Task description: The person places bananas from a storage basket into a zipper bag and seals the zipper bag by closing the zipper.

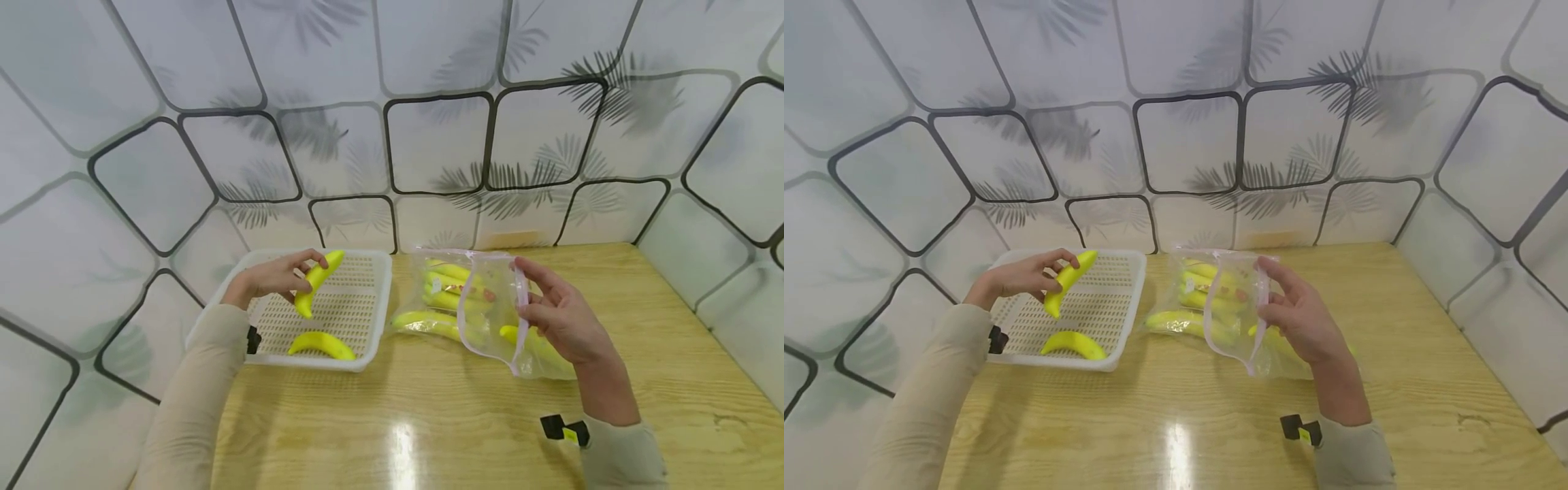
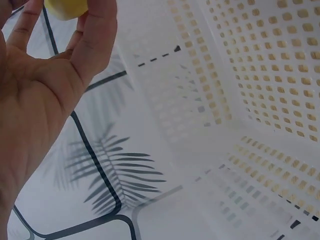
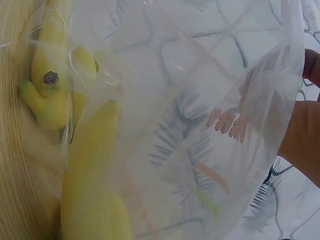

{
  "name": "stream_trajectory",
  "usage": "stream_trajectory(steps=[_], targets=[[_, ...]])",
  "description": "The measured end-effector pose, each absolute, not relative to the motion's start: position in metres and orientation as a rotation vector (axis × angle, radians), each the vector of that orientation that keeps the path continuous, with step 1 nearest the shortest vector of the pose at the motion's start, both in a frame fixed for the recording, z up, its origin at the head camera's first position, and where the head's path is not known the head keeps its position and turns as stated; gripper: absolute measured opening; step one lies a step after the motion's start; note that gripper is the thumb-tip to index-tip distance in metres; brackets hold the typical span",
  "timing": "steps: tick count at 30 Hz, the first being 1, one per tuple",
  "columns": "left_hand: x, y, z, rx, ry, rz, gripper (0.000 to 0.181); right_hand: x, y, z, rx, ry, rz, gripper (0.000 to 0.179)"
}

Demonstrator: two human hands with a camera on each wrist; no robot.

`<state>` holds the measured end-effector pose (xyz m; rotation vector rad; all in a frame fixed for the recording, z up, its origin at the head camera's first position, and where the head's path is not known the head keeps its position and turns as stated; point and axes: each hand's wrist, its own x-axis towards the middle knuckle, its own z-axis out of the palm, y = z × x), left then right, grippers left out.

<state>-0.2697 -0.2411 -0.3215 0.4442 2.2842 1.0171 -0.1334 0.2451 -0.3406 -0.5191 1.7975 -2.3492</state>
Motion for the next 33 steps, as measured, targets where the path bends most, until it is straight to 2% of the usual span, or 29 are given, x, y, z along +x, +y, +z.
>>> stream_trajectory(steps=[18,25,33], targets=[[-0.235,-0.194,-0.289,0.63,2.364,1.285,0.049,-0.133,0.243,-0.344,-0.524,1.836,-2.333,0.069],[-0.215,-0.168,-0.281,0.486,2.519,1.42,0.051,-0.135,0.242,-0.344,-0.506,1.852,-2.323,0.069],[-0.184,-0.135,-0.292,0.381,2.531,1.659,0.052,-0.135,0.243,-0.345,-0.495,1.861,-2.321,0.07]])
